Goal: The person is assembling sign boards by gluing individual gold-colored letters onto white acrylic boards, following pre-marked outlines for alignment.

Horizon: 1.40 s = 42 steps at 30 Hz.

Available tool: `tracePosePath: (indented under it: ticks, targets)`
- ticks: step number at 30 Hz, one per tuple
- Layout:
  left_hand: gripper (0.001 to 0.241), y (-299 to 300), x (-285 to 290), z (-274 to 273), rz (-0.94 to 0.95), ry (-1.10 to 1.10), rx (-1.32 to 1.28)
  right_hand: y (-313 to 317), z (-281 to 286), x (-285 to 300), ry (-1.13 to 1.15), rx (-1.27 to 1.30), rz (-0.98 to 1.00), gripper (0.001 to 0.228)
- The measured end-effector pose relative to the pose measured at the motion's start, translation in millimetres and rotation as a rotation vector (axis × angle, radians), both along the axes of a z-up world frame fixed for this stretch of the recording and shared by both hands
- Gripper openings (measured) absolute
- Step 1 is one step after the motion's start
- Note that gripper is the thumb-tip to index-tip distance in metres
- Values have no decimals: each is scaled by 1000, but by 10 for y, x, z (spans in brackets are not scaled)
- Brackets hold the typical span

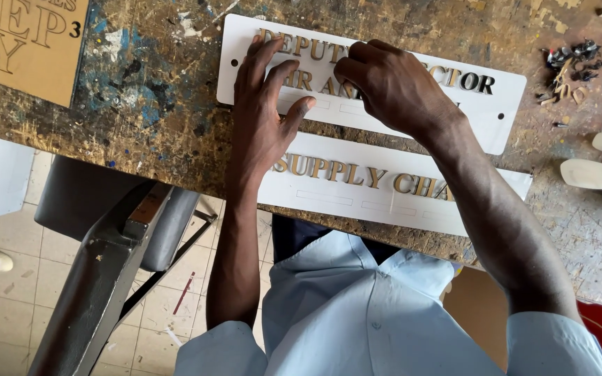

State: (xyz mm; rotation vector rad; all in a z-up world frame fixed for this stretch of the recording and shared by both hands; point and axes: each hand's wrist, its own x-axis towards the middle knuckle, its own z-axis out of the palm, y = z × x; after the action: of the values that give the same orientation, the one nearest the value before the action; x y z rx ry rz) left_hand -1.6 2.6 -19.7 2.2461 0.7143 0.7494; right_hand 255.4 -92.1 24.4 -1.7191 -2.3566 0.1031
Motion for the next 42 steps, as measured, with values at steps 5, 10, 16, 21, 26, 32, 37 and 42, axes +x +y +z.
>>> tracePosePath:
  ticks: [5, 10, 16, 21, 26, 32, 37, 42]
  targets:
    - [52, 9, 9, 1, 8, 5, 21, -11, 33, -1, 36, -28, 14, 14]
    - [50, 15, 11, 30, 6, 14, 18, -59, 148, 1, 113, -50, 15, 10]
    - [48, 3, 29, 46, 5, -2, 28, -48, 131, -19, 142, -31, -30, 11]
    - [56, 20, 27, 23, 8, -1, 52, -33, 50, -30, 67, 13, -55, 6]
    - [54, 16, 38, 42, 2, -17, 60, -94, 53, -42, 94, -8, -62, 22]
    - [44, -13, 20, 70, 0, 2, 20, -239, 319, -14, 334, -56, -88, 13]
    - [47, -55, 0, 133, -18, -8, 18, -437, 347, 189, 495, 29, -152, 12]
    - [58, -12, 51, 198, -51, -35, 39, -1004, 412, 623, 711, 134, -467, 28]
